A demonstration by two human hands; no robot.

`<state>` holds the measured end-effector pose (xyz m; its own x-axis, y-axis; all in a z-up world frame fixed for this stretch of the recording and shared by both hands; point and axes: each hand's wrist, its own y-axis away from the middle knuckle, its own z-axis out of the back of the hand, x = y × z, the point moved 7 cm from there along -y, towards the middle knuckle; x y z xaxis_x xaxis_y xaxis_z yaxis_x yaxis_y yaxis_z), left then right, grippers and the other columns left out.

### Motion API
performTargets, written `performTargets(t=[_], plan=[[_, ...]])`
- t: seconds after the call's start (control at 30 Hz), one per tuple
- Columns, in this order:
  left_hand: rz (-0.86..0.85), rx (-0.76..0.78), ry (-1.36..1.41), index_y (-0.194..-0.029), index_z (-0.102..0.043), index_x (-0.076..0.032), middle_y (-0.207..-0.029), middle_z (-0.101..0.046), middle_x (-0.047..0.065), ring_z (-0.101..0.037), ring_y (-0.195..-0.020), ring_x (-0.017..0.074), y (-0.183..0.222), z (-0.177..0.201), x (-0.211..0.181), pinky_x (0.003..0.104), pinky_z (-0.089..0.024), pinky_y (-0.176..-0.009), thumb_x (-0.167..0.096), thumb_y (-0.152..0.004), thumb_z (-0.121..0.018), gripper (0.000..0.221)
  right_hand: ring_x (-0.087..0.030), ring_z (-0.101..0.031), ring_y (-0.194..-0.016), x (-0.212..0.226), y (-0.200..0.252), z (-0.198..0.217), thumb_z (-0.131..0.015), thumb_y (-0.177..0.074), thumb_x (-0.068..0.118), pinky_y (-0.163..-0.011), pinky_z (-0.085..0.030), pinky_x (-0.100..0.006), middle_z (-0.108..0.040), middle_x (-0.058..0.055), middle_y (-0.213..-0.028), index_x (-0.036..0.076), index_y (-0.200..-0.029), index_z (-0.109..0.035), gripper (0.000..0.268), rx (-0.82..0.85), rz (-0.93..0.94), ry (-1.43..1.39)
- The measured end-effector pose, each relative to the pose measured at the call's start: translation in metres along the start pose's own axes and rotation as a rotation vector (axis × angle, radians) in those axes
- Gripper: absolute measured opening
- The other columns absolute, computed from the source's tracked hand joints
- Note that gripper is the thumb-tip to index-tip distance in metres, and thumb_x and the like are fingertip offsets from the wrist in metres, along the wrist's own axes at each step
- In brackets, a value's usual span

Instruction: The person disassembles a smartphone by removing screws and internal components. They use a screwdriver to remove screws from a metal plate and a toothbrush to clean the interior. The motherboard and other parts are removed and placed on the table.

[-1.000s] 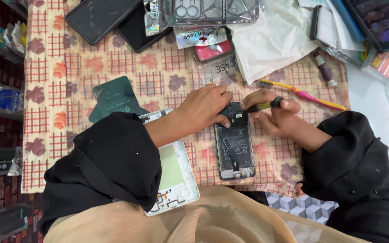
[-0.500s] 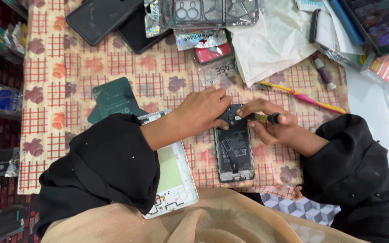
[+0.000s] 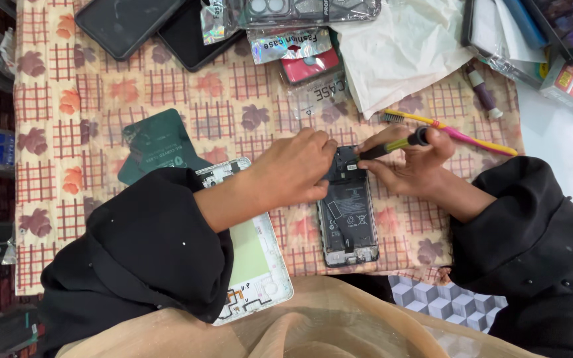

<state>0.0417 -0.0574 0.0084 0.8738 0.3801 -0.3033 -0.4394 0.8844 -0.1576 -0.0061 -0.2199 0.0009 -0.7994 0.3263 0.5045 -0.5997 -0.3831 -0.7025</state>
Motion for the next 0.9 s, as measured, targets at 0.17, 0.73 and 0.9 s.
performTargets(t=[0.17,0.73,0.9], plan=[[-0.111,-0.061,-0.367,-0.087,-0.069,0.005,-0.093,-0.062,0.011,-0.059,-0.092,0.0233,0.009,-0.003,-0.025,0.030,-0.057,-0.067,-0.028,-0.069,-0.077,0.038,-0.031,-0.072,-0.086,0.009,-0.004,0.008,-0.075,-0.082,-0.017,-0.080,-0.064,-0.042,-0.058,-0.029,-0.105,0.036,-0.149,-0.004,0.112,-0.091,0.024,0.035],[-0.065,-0.106,-0.295,-0.099,-0.069,0.009,-0.097,-0.060,0.010,-0.058,-0.090,0.0200,0.010,0.000,-0.020,0.029,-0.056,-0.068,-0.027,-0.066,-0.077,0.050,-0.035,-0.071,-0.094,0.009,-0.011,0.004,-0.080,-0.081,-0.012,-0.084,-0.061,-0.044,-0.064,-0.025,-0.106,0.024,-0.133,-0.020,0.086,-0.071,0.059,-0.045],[-0.050,-0.068,-0.274,-0.098,-0.068,0.006,-0.095,-0.059,0.009,-0.058,-0.090,0.0209,0.009,-0.002,-0.018,0.029,-0.056,-0.070,-0.023,-0.070,-0.077,0.041,-0.035,-0.075,-0.092,0.020,-0.025,0.008,-0.081,-0.076,-0.013,-0.078,-0.065,-0.041,-0.067,-0.020,-0.104,0.024,-0.127,-0.025,0.084,0.039,0.035,-0.032]])
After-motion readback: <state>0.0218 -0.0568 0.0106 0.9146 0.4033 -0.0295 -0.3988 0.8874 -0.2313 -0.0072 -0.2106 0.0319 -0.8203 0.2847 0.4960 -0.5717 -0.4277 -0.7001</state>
